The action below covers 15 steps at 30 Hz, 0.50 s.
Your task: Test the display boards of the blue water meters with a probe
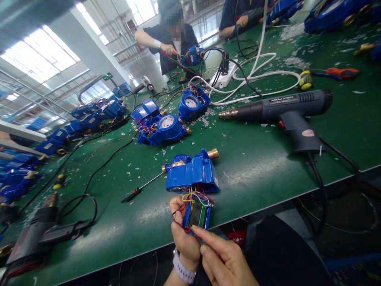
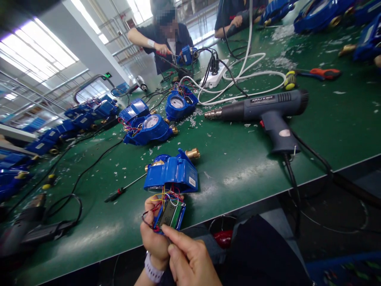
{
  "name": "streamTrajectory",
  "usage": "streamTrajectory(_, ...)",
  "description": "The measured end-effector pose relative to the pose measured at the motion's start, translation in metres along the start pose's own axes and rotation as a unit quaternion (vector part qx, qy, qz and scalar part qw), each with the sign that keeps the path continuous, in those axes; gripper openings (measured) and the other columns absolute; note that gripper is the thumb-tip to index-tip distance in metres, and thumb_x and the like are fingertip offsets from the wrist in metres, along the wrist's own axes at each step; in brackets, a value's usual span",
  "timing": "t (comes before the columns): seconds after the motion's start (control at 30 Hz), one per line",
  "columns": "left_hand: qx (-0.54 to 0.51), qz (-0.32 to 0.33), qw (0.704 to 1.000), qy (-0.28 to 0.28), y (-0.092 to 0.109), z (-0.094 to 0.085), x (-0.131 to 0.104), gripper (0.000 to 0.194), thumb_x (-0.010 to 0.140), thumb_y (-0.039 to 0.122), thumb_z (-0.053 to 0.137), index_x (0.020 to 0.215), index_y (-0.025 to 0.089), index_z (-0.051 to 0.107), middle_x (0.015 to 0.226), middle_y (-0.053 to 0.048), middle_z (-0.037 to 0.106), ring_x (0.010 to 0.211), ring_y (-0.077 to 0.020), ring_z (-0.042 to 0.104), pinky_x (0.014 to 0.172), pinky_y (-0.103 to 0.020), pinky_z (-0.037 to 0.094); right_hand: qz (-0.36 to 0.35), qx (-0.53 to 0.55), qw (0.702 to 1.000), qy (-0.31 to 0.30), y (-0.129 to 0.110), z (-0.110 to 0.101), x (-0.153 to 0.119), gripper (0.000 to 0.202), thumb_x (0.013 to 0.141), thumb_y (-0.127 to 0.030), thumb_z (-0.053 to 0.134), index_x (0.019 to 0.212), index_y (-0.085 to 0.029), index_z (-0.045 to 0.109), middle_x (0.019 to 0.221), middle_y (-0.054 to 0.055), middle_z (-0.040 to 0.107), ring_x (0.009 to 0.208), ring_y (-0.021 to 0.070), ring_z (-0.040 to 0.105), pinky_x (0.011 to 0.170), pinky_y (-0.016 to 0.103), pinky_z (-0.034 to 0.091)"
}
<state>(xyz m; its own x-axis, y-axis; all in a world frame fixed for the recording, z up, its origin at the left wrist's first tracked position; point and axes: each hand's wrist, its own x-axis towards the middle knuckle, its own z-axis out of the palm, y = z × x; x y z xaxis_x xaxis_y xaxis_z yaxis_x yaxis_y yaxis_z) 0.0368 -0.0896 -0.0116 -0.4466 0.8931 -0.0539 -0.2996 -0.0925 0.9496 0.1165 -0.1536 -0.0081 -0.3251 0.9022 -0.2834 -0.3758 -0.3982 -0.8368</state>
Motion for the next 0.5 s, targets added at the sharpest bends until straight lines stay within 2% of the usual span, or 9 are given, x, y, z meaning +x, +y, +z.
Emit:
streamTrajectory(0.13,-0.012,-0.01,1.0,-0.014,0.0,-0.001,0.0,0.024,0.081,0.043,0.051,0.087,0.021,0.052,0.076,0.002,0.055,0.067,-0.0159,0.052,0.064,-0.026,0.043,0.006,0.01,1.0,-0.022,0.002,0.0,0.004,0.07,0.09,-0.062,0.048,0.134,-0.008,0.051,0.044,-0.01,0.03,0.037,0.0059,0.023,0.04,0.02,0.02)
streamTrajectory(0.23,-0.028,-0.047,0.998,-0.036,-0.001,-0.004,0.002,0.027,0.081,0.046,0.051,0.089,0.021,0.052,0.076,0.001,0.057,0.072,-0.0177,0.055,0.067,-0.027,0.045,0.013,0.013,0.998,-0.057,-0.005,-0.002,0.008,0.072,0.087,-0.063,0.047,0.132,-0.006,0.048,0.043,-0.012,0.032,0.034,0.0058,0.024,0.037,0.019,0.022)
streamTrajectory(0.37,-0.066,-0.094,0.991,-0.073,0.0,-0.007,0.004,0.029,0.08,0.046,0.053,0.094,0.022,0.055,0.082,0.0,0.062,0.074,-0.0186,0.06,0.067,-0.027,0.048,0.082,-0.032,0.993,-0.082,-0.027,-0.01,0.006,0.054,0.088,-0.051,0.047,0.127,-0.014,0.044,0.051,-0.01,0.042,0.034,0.0058,0.031,0.035,0.016,0.025)
streamTrajectory(0.5,-0.088,-0.151,0.976,-0.126,0.007,-0.005,0.007,0.029,0.078,0.046,0.056,0.092,0.021,0.055,0.082,-0.002,0.064,0.075,-0.0211,0.064,0.071,-0.032,0.051,0.109,-0.054,0.989,-0.088,-0.04,-0.019,-0.004,0.041,0.087,-0.042,0.05,0.118,-0.017,0.04,0.059,-0.009,0.047,0.036,0.0054,0.033,0.035,0.016,0.023)
